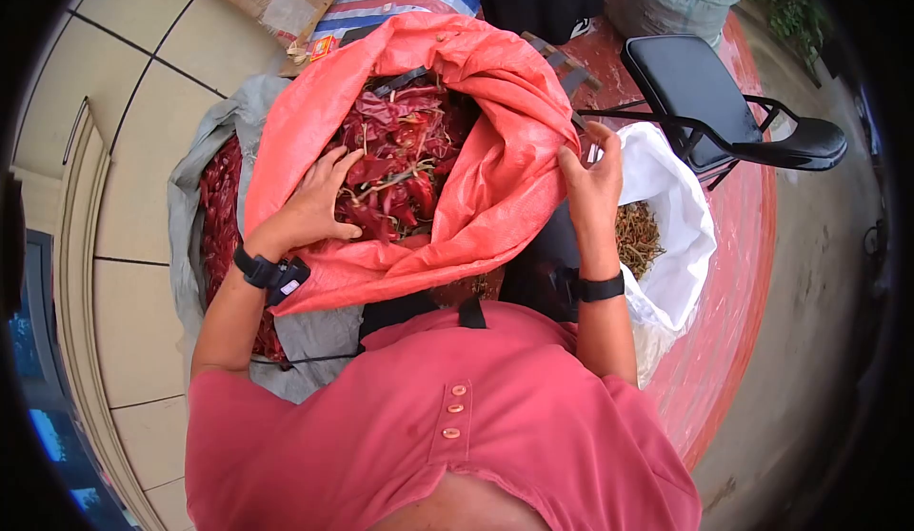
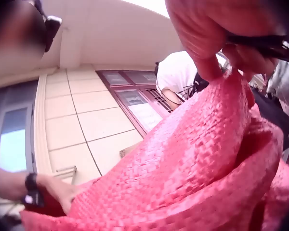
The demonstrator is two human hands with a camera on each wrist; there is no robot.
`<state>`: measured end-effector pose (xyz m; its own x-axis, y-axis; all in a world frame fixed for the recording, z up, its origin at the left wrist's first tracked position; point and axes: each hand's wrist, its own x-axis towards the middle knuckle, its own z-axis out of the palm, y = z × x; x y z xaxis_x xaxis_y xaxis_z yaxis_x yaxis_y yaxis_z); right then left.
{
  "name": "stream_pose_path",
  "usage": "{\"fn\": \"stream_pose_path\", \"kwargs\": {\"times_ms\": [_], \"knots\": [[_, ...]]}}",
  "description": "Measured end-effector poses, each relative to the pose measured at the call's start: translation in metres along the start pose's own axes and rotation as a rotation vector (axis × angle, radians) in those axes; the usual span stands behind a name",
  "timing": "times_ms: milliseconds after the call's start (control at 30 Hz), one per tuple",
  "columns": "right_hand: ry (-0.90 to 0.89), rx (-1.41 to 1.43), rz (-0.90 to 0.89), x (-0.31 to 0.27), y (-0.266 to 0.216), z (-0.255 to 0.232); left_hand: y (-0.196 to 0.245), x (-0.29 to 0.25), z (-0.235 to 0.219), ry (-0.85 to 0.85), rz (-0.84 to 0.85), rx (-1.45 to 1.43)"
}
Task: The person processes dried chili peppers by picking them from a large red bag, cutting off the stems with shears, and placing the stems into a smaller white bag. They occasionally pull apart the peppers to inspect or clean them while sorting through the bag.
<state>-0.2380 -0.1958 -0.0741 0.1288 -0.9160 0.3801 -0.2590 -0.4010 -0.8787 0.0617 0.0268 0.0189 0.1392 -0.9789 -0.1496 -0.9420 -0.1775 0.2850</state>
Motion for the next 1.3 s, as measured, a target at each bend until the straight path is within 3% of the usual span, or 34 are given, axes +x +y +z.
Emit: {"fn": "stream_pose_path", "kwargs": {"times_ms": [67,133,233,300,367,433,567,667,700,767,900,967,1033,1100,1167,1300], "knots": [[0.030,-0.012,-0.020,0.000,-0.024,-0.007,0.019,-0.007,-0.019,-0.083,-0.024,0.020],[0.019,0.088,-0.005,-0.002,-0.059,-0.011,0.023,-0.010,-0.020,-0.023,-0.008,-0.023],[-0.402,0.095,0.028,-0.014,-0.091,-0.005,0.023,-0.013,-0.023,0.082,0.016,0.046],[-0.527,0.103,-0.047,-0.036,-0.097,0.021,0.010,-0.008,-0.025,0.146,-0.003,0.108],[-0.536,0.006,-0.367,-0.054,-0.092,0.049,-0.004,-0.011,-0.025,0.247,-0.106,0.304],[-0.580,-0.168,-0.255,-0.070,-0.099,0.065,-0.022,-0.014,-0.036,0.316,-0.187,0.520],[-0.592,-0.219,-0.290,-0.080,-0.111,0.082,-0.109,-0.015,-0.060,0.434,-0.254,0.479],[-0.553,-0.208,-0.375,-0.079,-0.104,0.094,-0.134,-0.013,-0.082,0.194,-0.374,0.171],[-0.542,-0.209,-0.393,-0.075,-0.105,0.098,-0.119,-0.013,-0.085,0.330,-0.254,0.134],[-0.494,-0.141,-0.385,-0.075,-0.112,0.095,-0.046,-0.021,-0.073,0.582,-0.019,0.051],[-0.569,-0.257,-0.324,-0.072,-0.106,0.093,0.062,-0.053,-0.042,0.242,-0.270,0.053],[-0.528,-0.248,-0.263,-0.073,-0.106,0.091,0.078,-0.062,-0.011,0.249,-0.215,-0.149],[-0.573,-0.219,-0.336,-0.073,-0.112,0.085,0.091,-0.064,0.016,0.314,-0.248,-0.233],[-0.610,-0.168,-0.393,-0.076,-0.114,0.081,0.093,-0.057,0.046,0.439,-0.222,-0.408],[-0.643,-0.092,-0.434,-0.080,-0.112,0.079,0.087,-0.048,0.075,0.604,-0.217,-0.365],[-0.712,0.095,-0.406,-0.088,-0.102,0.084,0.088,-0.040,0.087,0.722,-0.403,-0.862]]}}
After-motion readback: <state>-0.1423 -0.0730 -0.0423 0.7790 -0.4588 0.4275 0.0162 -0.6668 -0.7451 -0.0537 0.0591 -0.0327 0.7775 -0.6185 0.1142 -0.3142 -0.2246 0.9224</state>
